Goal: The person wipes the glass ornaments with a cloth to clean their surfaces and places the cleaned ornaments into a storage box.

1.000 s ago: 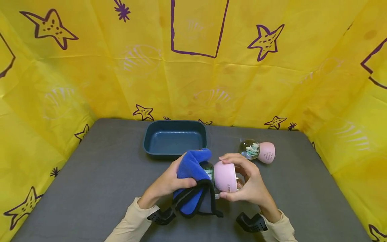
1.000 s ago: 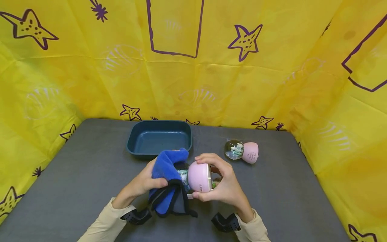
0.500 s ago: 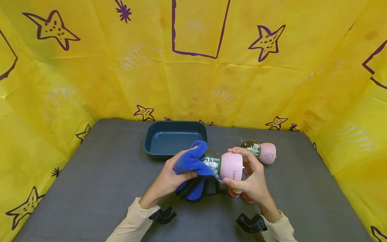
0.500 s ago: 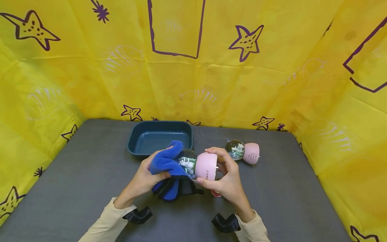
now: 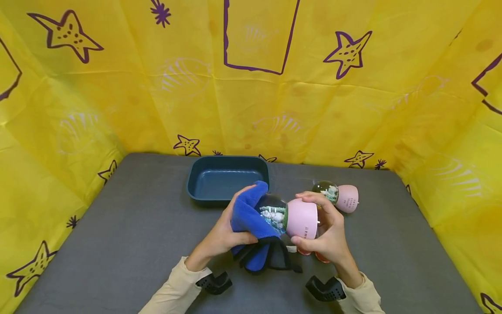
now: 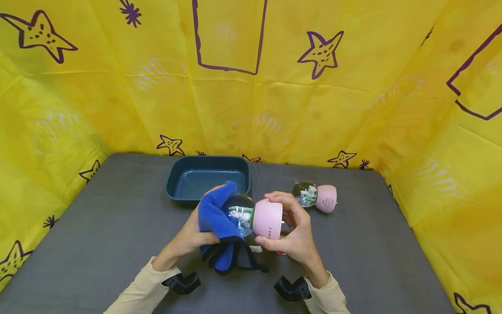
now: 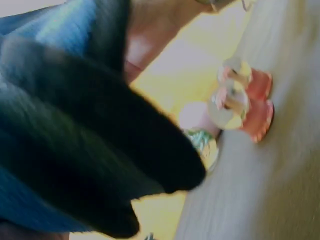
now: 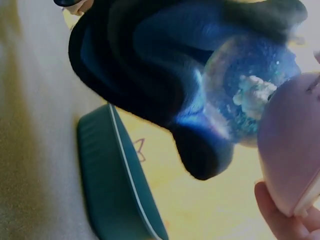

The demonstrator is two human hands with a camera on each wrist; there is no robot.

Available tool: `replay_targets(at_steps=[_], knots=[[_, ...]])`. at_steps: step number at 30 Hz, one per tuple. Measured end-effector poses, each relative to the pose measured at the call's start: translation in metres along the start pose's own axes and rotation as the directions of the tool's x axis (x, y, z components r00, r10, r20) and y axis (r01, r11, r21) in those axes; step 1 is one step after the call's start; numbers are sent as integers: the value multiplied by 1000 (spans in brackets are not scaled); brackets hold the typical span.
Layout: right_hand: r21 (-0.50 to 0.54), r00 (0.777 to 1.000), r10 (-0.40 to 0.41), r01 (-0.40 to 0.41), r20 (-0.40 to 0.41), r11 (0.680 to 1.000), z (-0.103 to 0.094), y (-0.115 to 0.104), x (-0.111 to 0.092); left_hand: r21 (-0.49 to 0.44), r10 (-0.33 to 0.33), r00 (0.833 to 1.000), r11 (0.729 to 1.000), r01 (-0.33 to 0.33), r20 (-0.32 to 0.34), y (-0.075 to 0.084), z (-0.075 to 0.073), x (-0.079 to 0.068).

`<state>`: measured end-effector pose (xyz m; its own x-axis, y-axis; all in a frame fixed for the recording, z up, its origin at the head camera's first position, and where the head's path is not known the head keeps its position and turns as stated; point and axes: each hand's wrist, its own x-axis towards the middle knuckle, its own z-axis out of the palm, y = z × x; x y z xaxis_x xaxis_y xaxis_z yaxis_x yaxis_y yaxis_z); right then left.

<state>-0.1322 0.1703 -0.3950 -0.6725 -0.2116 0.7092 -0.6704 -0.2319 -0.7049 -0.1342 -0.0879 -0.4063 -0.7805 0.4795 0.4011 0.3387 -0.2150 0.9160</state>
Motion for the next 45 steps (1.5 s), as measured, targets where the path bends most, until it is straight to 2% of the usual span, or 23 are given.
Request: replay_targets(at_steps=[4, 7, 11, 15, 19, 22, 24, 27, 31, 35, 38, 41, 45], knots=[[67, 1000, 6, -7, 10, 998, 1, 1, -1, -39, 53, 999, 998, -53, 12, -4, 1, 0], [111, 998, 56, -58, 27, 992, 2, 1, -1, 3, 91, 995, 996, -91, -33, -3, 2, 1], [142, 989, 133, -142, 71, 980, 3, 1, -1, 56, 162, 982, 986, -157, -93, -1, 3, 0], [52, 977, 192, -197, 87, 979, 3, -2, -1, 96, 203, 971, 977, -192, -124, 3, 5, -2], [-49, 955, 282, -278, 94, 959, 2, -5, -1, 138, 215, 965, 971, -195, -150, 5, 5, -2], [-68, 938, 331, -326, 101, 943, 2, -5, -1, 164, 228, 961, 966, -202, -159, 5, 6, -2], [-64, 935, 341, -336, 95, 940, 2, -4, -3, 177, 231, 959, 963, -202, -162, 5, 6, -2], [-85, 940, 333, -327, 76, 941, 3, -2, -4, 193, 229, 959, 962, -196, -166, 5, 7, -3], [-143, 948, 311, -298, 72, 944, 5, -3, -4, 189, 177, 974, 971, -149, -143, 6, 6, -3], [-204, 973, 207, -183, 102, 962, 5, -4, -4, 185, 83, 992, 981, -64, -99, 7, 5, -3], [-237, 986, 101, -67, 133, 969, 5, -4, -3, 191, 28, 996, 982, -12, -84, 8, 5, -2], [-247, 986, 48, -7, 159, 969, 5, -3, -2, 193, 5, 996, 981, 13, -91, 9, 5, -2], [-252, 983, 29, 17, 180, 968, 6, -2, -2, 194, 9, 992, 981, 15, -123, 9, 5, -1]])
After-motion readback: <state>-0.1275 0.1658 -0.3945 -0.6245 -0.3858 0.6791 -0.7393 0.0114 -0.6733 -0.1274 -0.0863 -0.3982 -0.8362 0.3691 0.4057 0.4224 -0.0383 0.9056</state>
